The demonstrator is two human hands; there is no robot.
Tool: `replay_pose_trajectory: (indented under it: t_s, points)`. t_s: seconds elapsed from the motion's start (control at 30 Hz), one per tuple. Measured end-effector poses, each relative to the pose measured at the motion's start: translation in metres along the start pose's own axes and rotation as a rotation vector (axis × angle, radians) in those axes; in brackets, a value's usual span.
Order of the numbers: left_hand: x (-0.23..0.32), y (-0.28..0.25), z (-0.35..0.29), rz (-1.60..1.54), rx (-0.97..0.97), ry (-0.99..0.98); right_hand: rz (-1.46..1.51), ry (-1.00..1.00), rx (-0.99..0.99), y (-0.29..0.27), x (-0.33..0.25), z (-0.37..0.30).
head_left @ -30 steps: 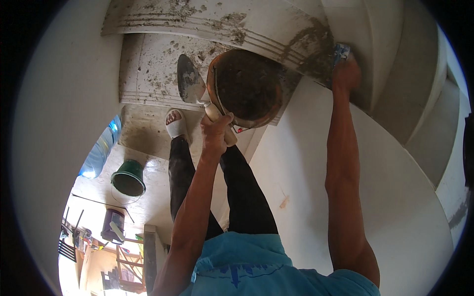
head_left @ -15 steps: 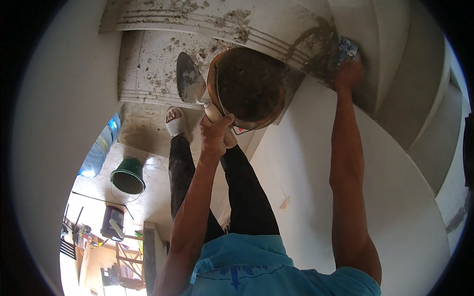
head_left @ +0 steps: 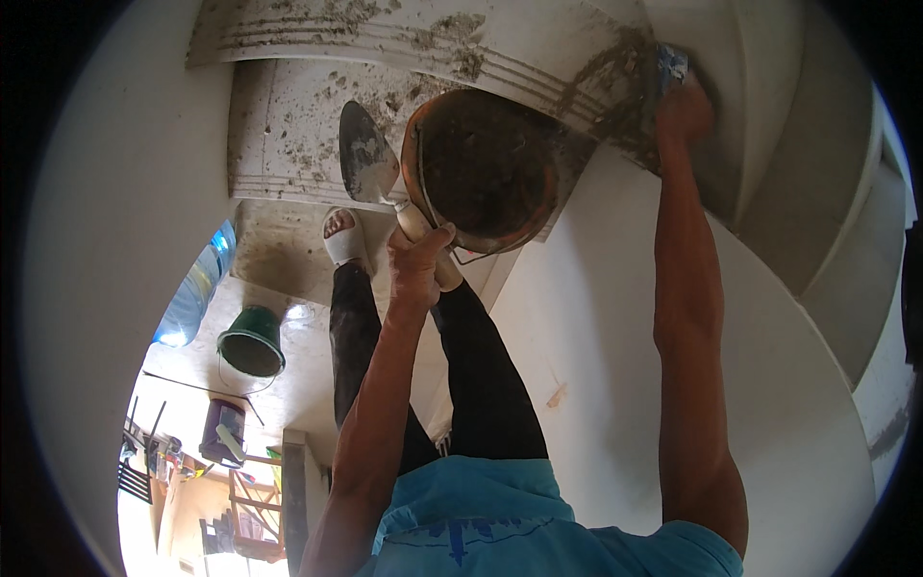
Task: The person carries a bucket up a spiral staircase and then uses a trowel and a smaller hand tool to scoop and apply plaster to the curved underside of the stair structure. The person repeatedly scoops material and smooths it onto the surface.
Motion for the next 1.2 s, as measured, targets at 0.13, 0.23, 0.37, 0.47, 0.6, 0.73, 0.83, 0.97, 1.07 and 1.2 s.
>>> replay_pose_trajectory:
  t_s: [0.13, 0.23, 0.37, 0.47, 0.6, 0.73, 0.83, 0.97, 1.07, 1.2]
  points:
    - [-0.006, -0.01, 0.003, 0.099, -0.006, 0.001, -0.18, 0.0, -0.089, 0.021, -0.02, 0.0]
    - [-0.007, -0.006, 0.004, 0.102, -0.024, -0.008, -0.236, -0.106, -0.097, 0.027, -0.024, -0.012]
    - [-0.004, -0.009, 0.004, 0.095, -0.02, -0.018, 0.03, -0.201, -0.168, -0.006, -0.074, -0.051]
    - [-0.011, -0.01, 0.008, 0.046, -0.05, -0.018, 0.308, -0.358, -0.24, -0.022, -0.095, -0.101]
    - [-0.011, -0.013, 0.006, 0.081, -0.03, -0.039, 0.464, -0.27, -0.361, -0.048, -0.113, -0.135]
    - [0.001, -0.003, 0.0, 0.05, 0.012, -0.002, 0.152, 0.03, -0.163, -0.047, -0.036, -0.093]
    - [0.003, 0.002, -0.003, 0.029, 0.002, 0.003, -0.038, 0.085, -0.082, -0.036, 0.012, -0.06]
    - [-0.005, -0.008, 0.003, 0.096, -0.05, -0.018, -0.153, 0.291, -0.222, -0.011, 0.021, -0.049]
    - [-0.01, -0.009, 0.008, 0.126, -0.102, -0.012, -0.062, 0.221, -0.115, 0.012, 0.016, -0.064]
    - [-0.003, -0.005, 0.001, 0.082, -0.061, 0.02, 0.037, 0.103, -0.108, -0.009, -0.06, -0.107]
Point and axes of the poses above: each hand's wrist, its own z-axis towards the middle knuckle, its own y-axis out of the palm, x = y × z, the point moved 8 cm from there along z, towards the middle knuckle, and after that the axes turned 6 degrees about -x, right-handed, at the moved point
